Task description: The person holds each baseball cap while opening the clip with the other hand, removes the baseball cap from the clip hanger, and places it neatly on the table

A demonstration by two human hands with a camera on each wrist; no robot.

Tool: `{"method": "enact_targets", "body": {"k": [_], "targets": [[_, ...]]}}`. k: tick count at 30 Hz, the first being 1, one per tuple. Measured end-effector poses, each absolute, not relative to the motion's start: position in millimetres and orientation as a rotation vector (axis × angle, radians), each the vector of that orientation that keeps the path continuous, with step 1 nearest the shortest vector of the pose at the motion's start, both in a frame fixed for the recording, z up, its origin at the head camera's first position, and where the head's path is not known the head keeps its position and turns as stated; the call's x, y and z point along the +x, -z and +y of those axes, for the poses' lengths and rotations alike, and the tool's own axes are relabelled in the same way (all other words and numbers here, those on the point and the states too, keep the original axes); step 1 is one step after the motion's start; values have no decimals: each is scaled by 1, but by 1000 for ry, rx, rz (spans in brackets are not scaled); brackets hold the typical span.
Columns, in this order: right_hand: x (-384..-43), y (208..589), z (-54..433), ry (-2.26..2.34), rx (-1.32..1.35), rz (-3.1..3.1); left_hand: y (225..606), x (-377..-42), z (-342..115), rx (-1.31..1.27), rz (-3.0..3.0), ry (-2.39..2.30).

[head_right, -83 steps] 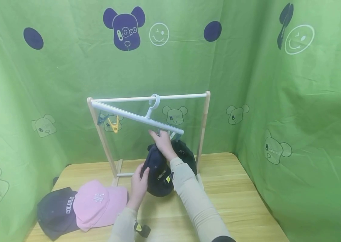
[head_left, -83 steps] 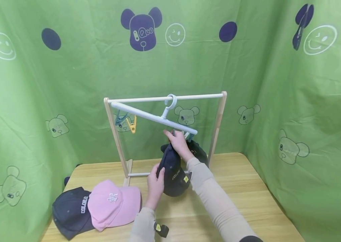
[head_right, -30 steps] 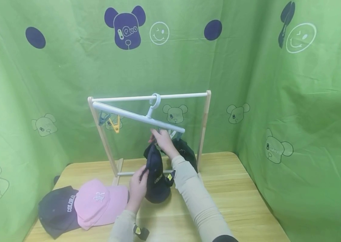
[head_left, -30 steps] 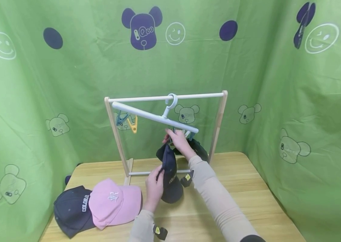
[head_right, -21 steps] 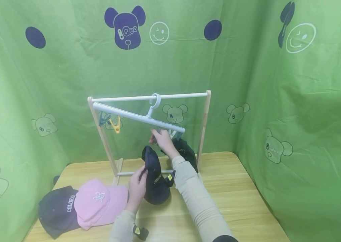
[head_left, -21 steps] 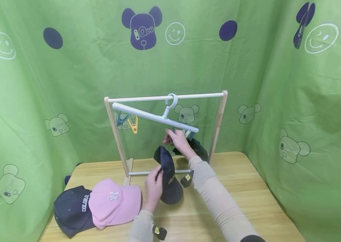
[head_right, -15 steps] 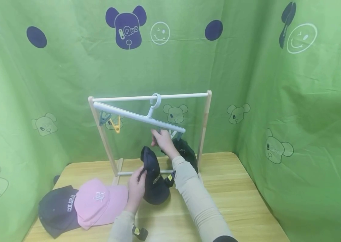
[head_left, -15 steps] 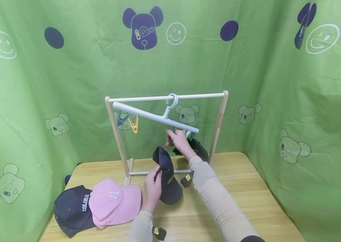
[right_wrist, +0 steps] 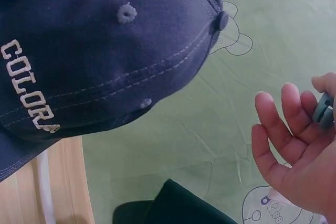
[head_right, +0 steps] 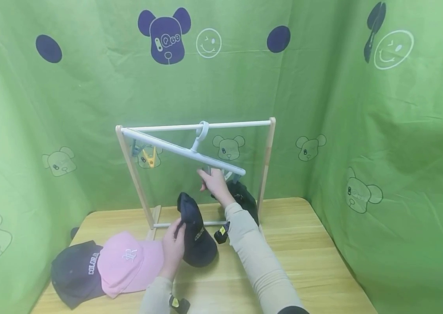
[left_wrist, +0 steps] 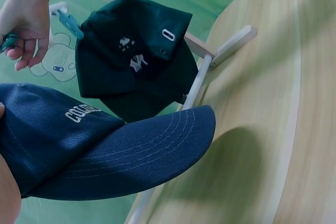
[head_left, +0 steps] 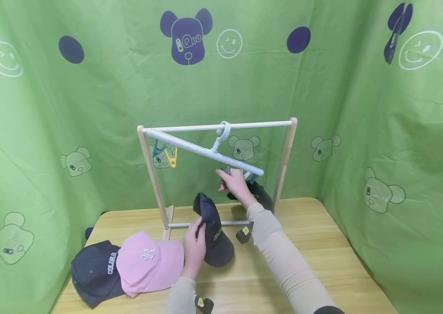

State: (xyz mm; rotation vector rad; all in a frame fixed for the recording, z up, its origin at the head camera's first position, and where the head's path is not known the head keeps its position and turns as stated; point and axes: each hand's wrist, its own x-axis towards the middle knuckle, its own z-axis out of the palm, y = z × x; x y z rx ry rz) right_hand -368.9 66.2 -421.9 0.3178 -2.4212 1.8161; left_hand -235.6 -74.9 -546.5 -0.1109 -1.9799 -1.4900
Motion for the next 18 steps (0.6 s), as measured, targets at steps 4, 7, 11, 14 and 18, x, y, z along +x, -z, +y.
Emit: {"method": "enact_targets", "body": {"k": [4, 7, 11, 14, 18], "targets": [[-370, 422, 67, -1838, 311, -2424, 548, -235, -77, -92, -1966, 1522], [-370, 422, 68, -1860, 306, -2428, 550, -235, -78, -81, -1948, 1505], [-371, 423, 70, -1861, 312, -2442, 553, -235, -80, -68, -1927, 1468], [-371, 424, 70, -1848, 317, -2451, 555, -235, -80, -55, -1920, 1460], [-372, 425, 71, -1831, 317, -2465, 559, -235, -82, -42, -1908, 1449]]}}
